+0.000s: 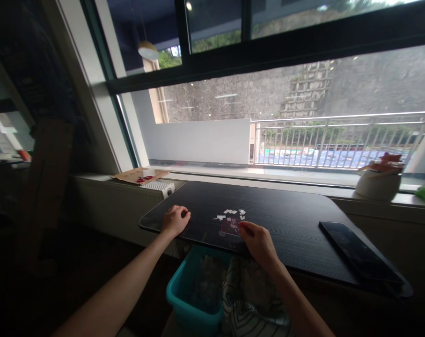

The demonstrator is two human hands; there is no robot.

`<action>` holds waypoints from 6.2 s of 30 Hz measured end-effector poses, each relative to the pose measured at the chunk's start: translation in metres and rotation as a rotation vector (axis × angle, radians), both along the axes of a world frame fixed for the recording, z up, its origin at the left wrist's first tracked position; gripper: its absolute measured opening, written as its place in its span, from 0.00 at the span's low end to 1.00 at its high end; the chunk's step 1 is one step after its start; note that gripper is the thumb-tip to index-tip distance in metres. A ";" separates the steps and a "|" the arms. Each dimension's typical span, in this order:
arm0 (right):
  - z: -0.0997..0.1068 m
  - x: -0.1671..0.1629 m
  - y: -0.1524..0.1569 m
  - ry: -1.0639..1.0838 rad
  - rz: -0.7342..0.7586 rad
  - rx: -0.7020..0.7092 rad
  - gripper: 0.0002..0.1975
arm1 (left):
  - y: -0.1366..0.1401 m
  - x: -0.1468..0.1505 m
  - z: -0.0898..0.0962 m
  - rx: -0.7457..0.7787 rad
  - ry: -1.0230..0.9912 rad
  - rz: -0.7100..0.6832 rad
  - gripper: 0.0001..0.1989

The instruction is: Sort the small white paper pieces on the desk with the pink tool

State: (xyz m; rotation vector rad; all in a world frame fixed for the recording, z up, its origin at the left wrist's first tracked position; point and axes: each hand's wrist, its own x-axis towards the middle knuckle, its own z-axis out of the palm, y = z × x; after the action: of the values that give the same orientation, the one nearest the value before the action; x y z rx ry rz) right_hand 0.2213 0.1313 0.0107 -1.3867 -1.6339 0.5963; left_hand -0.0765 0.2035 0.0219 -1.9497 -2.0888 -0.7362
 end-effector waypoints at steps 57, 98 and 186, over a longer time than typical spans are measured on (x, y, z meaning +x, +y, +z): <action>0.042 0.033 0.009 -0.330 -0.036 0.072 0.17 | 0.003 -0.001 -0.001 0.007 0.011 0.000 0.10; 0.012 -0.010 -0.043 -0.096 0.054 0.059 0.16 | -0.001 0.000 -0.001 0.013 -0.009 0.008 0.09; 0.031 0.056 0.072 -0.666 -0.077 0.103 0.12 | 0.003 -0.001 -0.003 0.022 0.036 0.010 0.10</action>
State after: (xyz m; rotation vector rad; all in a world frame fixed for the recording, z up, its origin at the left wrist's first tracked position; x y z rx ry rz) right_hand 0.2772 0.2032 0.0414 -1.6649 -2.0715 -0.0158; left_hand -0.0779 0.2065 0.0191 -1.9254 -2.0592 -0.7136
